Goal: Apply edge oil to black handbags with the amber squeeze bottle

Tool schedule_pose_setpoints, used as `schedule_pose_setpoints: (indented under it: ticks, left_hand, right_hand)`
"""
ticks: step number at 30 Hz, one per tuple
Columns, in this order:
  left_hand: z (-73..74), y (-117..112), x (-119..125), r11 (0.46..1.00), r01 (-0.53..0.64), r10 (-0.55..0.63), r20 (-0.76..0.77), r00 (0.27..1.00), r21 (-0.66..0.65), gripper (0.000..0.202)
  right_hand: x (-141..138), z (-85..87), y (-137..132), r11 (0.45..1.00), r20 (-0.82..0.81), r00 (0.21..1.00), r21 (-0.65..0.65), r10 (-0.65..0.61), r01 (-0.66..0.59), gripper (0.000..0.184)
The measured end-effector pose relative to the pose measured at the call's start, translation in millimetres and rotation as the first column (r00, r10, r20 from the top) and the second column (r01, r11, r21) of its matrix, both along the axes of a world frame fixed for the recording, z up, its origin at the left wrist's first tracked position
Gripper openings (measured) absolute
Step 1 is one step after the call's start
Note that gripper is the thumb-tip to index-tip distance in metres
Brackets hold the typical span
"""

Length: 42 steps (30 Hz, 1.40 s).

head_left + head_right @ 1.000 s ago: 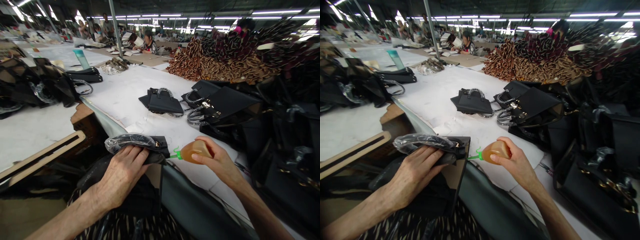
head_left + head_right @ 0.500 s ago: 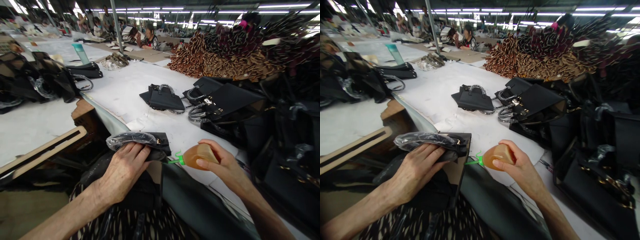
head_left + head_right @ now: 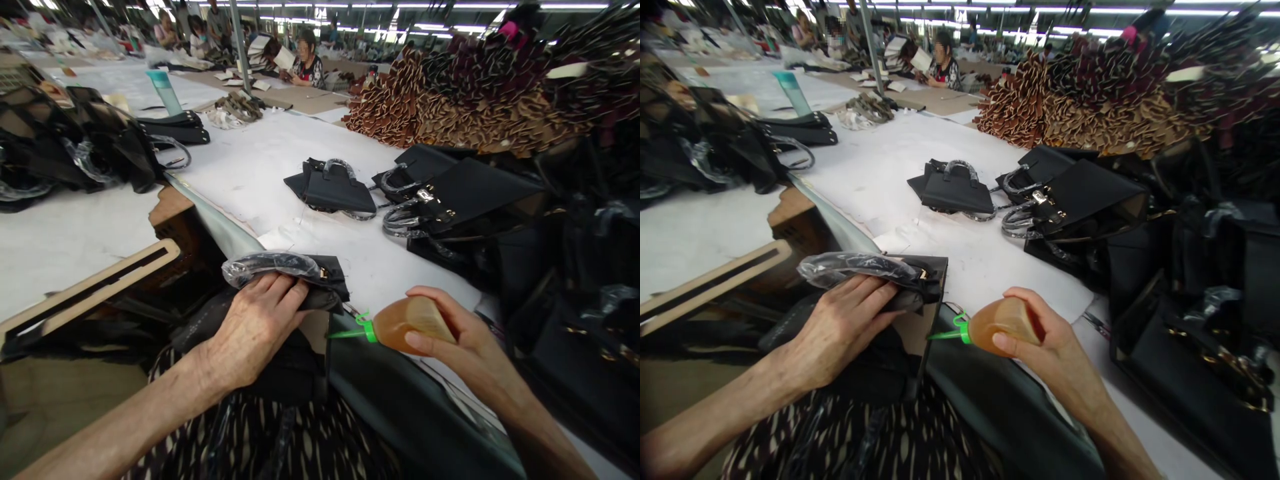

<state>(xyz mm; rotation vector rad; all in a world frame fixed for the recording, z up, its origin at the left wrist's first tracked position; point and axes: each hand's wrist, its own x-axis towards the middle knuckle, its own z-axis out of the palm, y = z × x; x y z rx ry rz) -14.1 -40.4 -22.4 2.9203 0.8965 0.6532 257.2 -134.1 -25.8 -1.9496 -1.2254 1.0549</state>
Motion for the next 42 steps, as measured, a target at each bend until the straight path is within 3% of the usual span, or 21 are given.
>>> schedule_pose_setpoints:
  ticks: [26, 37, 42]
  left_hand:
    - [-0.8, 1, -1, 1.0, 0.006, -0.006, -0.035, 0.999, 0.004, 0.021]
    - [-0.6, 3, -1, 0.999, 0.02, -0.02, -0.017, 1.0, 0.031, 0.022]
    - [-2.8, 3, -3, 1.0, 0.017, -0.017, -0.021, 1.0, 0.011, 0.024]
  right_hand:
    - [-6, 9.4, -29, 0.998, -0.033, 0.999, -0.063, 0.024, -0.026, 0.052]
    - [-3, -1.2, -42, 0.993, -0.148, 0.989, -0.106, 0.025, -0.041, 0.05]
    - [-12, -13.1, -53, 0.984, -0.271, 0.954, -0.154, -0.129, 0.089, 0.045]
